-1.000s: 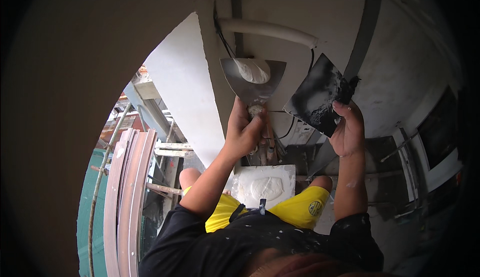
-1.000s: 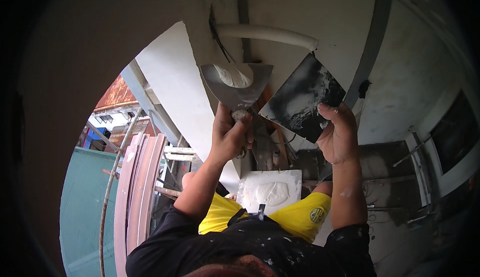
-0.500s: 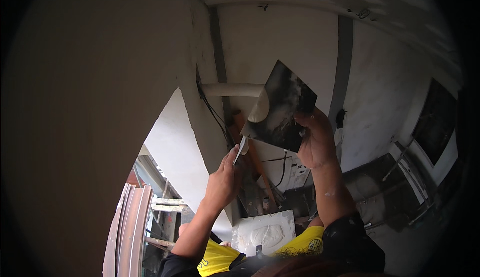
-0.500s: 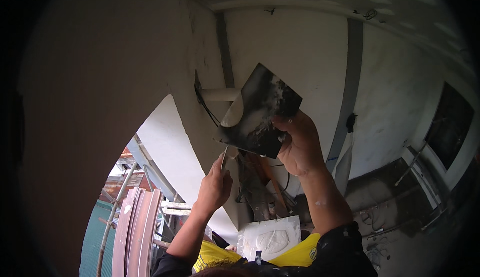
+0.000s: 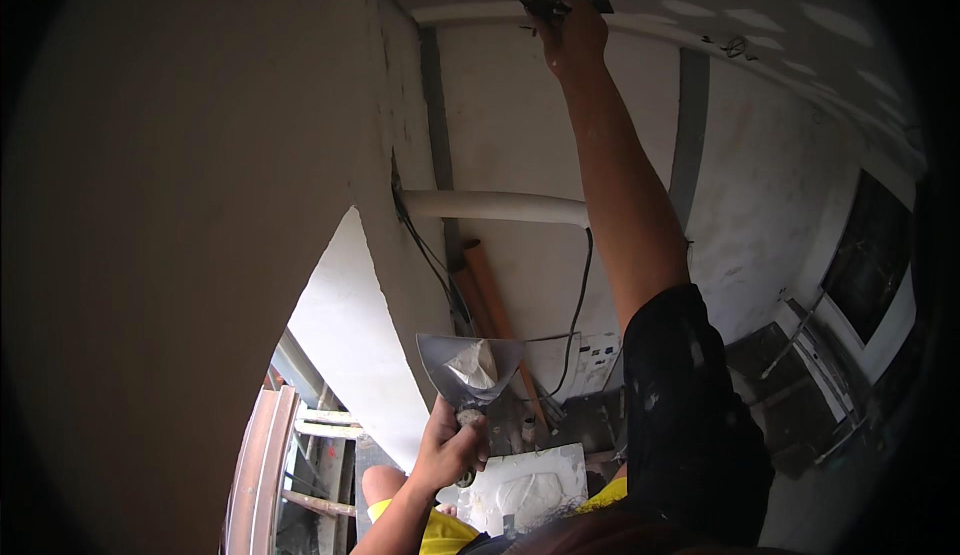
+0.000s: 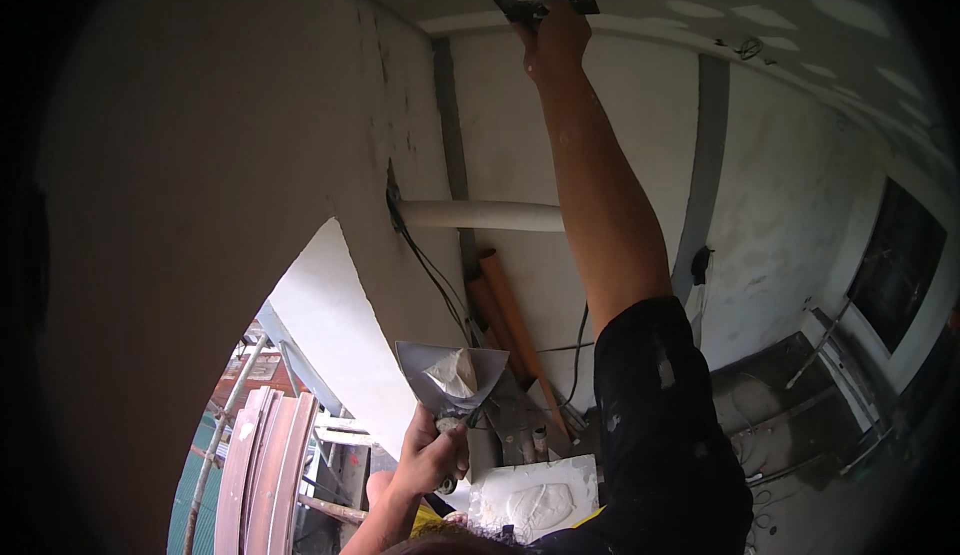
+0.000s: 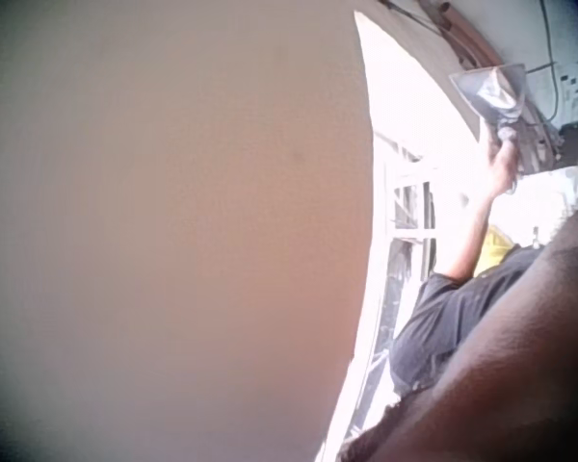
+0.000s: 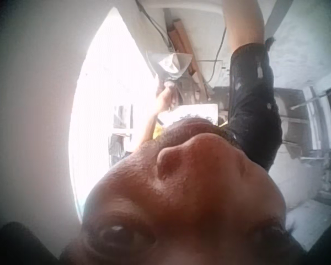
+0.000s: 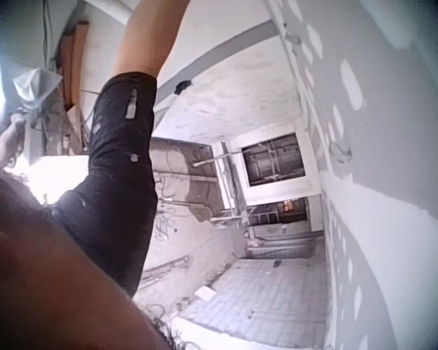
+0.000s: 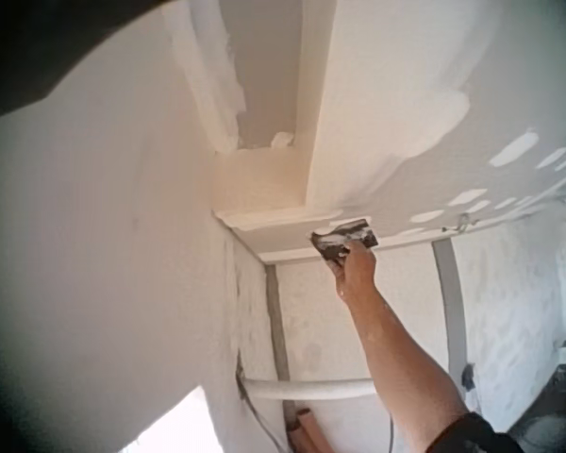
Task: The person applies plaster to a ceiling using a trowel and hawk. They repeatedly scoop plaster from the hawk and spread it onto the ceiling surface, smoothing the material with the trowel. The person stands on scaffolding and works on a section of the ceiling near a wall corner.
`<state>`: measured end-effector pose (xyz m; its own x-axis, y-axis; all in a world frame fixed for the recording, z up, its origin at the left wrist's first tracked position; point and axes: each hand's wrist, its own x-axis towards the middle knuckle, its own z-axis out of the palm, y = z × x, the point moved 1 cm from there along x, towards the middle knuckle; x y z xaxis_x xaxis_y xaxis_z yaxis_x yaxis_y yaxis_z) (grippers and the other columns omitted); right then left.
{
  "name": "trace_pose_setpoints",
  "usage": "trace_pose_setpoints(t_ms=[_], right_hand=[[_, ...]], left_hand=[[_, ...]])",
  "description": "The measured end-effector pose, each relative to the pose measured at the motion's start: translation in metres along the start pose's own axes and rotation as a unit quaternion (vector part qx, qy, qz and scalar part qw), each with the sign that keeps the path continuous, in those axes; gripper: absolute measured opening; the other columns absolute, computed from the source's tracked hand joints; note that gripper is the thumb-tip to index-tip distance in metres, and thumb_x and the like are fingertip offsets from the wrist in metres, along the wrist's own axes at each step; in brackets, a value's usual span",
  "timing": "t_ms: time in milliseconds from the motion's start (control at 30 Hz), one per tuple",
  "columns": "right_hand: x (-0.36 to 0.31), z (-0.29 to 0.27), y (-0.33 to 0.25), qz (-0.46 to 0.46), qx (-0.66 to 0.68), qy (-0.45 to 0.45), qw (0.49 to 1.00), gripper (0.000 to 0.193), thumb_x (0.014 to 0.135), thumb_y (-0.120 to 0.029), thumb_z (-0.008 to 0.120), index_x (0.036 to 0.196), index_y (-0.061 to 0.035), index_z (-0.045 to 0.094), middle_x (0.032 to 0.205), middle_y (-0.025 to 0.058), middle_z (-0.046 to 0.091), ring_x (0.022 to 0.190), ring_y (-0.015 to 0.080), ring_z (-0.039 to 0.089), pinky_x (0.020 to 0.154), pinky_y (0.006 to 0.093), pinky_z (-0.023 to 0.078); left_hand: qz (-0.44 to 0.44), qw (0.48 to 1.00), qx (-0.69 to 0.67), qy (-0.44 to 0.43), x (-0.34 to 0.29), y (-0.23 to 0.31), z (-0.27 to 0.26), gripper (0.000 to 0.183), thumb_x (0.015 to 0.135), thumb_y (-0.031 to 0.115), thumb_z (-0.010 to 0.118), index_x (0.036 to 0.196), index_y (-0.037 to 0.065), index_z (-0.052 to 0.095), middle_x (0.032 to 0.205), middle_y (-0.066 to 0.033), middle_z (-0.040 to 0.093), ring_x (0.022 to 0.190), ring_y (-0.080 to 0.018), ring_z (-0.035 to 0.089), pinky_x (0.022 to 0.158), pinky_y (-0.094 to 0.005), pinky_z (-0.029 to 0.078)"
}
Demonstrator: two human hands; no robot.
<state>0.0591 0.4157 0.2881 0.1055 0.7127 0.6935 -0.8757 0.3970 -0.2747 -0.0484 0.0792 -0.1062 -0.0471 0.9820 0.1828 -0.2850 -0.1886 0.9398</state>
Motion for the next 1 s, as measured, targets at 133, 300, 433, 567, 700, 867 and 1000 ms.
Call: trace_pose_setpoints(t_ms=[133,300,433,567,700,867,1000], right_hand=[[0.013,0.007,0.012,-0.009,0.024,-0.023,0.999,0.040,0.097,-0.010,0.050,0.131,0.0096,0.039,0.128,0.0220,0.048,0.115,0.0379,0.060,0.091,0.0450,0.062],[0.028,0.008,0.022,-0.007,0.036,-0.001,0.999,0.040,0.093,-0.011,0.061,0.126,0.0063,0.048,0.122,0.0161,0.055,0.112,0.0300,0.059,0.090,0.0373,0.061],[0.039,0.015,0.026,0.008,0.057,0.029,0.998,0.030,0.094,-0.015,0.059,0.119,0.0020,0.054,0.106,0.0128,0.061,0.097,0.0264,0.064,0.082,0.0338,0.059],[0.060,0.024,0.022,0.014,0.064,0.043,0.997,0.023,0.098,-0.018,0.050,0.114,-0.0019,0.056,0.093,0.0117,0.064,0.084,0.0254,0.067,0.076,0.0342,0.058],[0.089,0.015,0.023,0.013,0.030,0.000,0.999,0.023,0.100,-0.022,0.048,0.114,-0.0049,0.055,0.098,0.0099,0.062,0.088,0.0226,0.064,0.076,0.0358,0.055],[0.077,0.027,0.010,0.033,-0.003,0.004,0.999,0.023,0.101,-0.025,0.046,0.114,-0.0090,0.056,0.100,0.0067,0.063,0.090,0.0215,0.064,0.081,0.0385,0.053],[0.068,0.035,-0.004,0.031,-0.012,0.015,0.999,0.024,0.101,-0.026,0.046,0.115,-0.0104,0.057,0.104,0.0059,0.065,0.097,0.0217,0.065,0.086,0.0398,0.051]], left_hand=[[-0.007,1.000,-0.012,0.008,-0.001,0.000,-0.003,0.052,0.099,0.004,0.049,0.145,0.010,0.025,0.094,-0.0056,0.055,0.054,-0.0107,0.056,0.044,-0.0249,0.049],[-0.008,0.999,-0.032,0.009,-0.001,0.000,-0.007,0.053,0.099,0.004,0.050,0.145,0.010,0.025,0.098,-0.0068,0.056,0.054,-0.0109,0.056,0.044,-0.0248,0.049],[-0.013,0.999,-0.033,0.010,-0.004,-0.002,-0.008,0.052,0.099,0.003,0.050,0.145,0.010,0.026,0.099,-0.0074,0.056,0.054,-0.0111,0.057,0.044,-0.0250,0.049],[-0.013,0.999,-0.041,0.017,-0.009,0.002,-0.006,0.051,0.099,0.003,0.050,0.144,0.009,0.027,0.095,-0.0070,0.057,0.054,-0.0116,0.057,0.044,-0.0256,0.049],[-0.019,0.999,-0.040,0.019,-0.013,0.004,-0.002,0.051,0.099,0.003,0.050,0.144,0.008,0.027,0.086,-0.0065,0.058,0.053,-0.0121,0.057,0.044,-0.0259,0.048],[-0.017,0.999,-0.033,0.022,-0.019,0.004,0.000,0.051,0.098,0.003,0.051,0.144,0.007,0.027,0.082,-0.0067,0.058,0.052,-0.0124,0.057,0.044,-0.0261,0.048],[-0.010,0.999,-0.039,0.006,-0.022,0.008,0.003,0.046,0.098,0.003,0.051,0.139,0.006,0.030,0.086,-0.0074,0.058,0.054,-0.0127,0.057,0.044,-0.0266,0.049]])
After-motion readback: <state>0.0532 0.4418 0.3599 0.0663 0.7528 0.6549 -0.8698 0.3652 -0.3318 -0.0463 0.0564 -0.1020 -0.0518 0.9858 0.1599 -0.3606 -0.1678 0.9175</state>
